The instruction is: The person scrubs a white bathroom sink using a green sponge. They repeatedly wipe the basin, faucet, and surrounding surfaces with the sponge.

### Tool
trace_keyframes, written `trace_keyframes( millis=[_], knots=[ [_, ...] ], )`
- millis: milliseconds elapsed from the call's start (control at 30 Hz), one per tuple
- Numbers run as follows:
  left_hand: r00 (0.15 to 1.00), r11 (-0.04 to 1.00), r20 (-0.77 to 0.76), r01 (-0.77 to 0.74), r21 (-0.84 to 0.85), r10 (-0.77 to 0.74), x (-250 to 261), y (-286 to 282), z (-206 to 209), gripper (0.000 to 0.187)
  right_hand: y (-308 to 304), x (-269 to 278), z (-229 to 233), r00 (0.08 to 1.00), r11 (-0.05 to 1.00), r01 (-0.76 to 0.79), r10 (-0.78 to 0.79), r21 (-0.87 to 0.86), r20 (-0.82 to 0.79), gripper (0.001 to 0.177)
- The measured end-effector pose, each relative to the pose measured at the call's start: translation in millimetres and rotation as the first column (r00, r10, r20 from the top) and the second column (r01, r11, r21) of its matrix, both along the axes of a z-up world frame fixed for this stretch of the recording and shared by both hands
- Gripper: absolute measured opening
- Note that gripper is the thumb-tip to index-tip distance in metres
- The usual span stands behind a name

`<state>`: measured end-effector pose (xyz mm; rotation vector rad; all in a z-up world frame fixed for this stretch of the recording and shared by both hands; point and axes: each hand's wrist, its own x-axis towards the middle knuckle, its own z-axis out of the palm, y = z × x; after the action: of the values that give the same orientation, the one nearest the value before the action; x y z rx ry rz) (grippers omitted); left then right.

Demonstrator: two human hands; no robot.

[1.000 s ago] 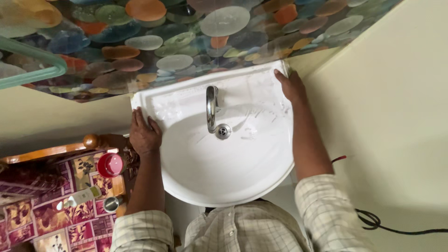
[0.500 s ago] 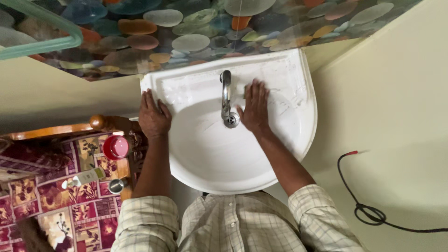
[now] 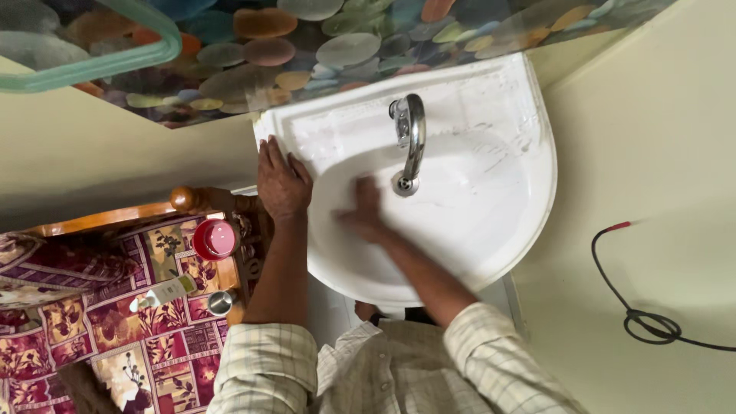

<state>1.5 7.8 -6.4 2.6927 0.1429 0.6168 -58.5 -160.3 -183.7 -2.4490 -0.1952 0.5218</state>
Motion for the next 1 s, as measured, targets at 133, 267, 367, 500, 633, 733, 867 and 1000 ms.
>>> trace_keyframes(
  millis=[133,267,367,500,633,733,867,1000],
  knots=[
    [1.000,1.000,-0.006,-0.013,0.004,0.013,1,1,-6,0.049,17,-43,50,0.968,0.917,-0.207,0.243,0.341,-0.066,0.096],
    [0.999,1.000,-0.039,-0.020,0.014,0.021,0,-1,0,0.052,-158,-58,105,0.757,0.803,-0.593,0.534,-0.053,-0.376,0.100],
    [0.998,1.000,-0.065,-0.008,0.005,0.008,3,0,-2,0.054,-282,-5,151,0.965,0.726,-0.224,0.256,-0.651,-0.046,0.115],
    [0.999,0.999,-0.043,-0.011,0.033,0.013,-3,3,-8,0.054,-319,58,198,0.843,0.581,0.044,0.415,-0.813,0.343,0.106],
    [0.999,0.999,-0.044,-0.031,0.027,0.033,0,-1,-5,0.052,-267,94,181,0.813,0.915,0.126,0.126,-0.384,0.568,0.104],
    [0.998,1.000,-0.053,-0.018,0.026,0.020,0,-2,-1,0.052,-192,97,151,0.829,0.988,0.102,-0.020,-0.116,0.559,0.102],
    [0.997,0.998,-0.071,-0.025,0.049,0.029,1,-2,2,0.053,-179,78,145,0.789,0.901,-0.094,0.326,-0.423,0.520,0.089],
    [0.998,0.999,-0.057,-0.025,0.044,0.028,-3,-2,4,0.051,-256,66,182,0.831,0.843,0.216,0.106,-0.493,0.546,0.101]
  ],
)
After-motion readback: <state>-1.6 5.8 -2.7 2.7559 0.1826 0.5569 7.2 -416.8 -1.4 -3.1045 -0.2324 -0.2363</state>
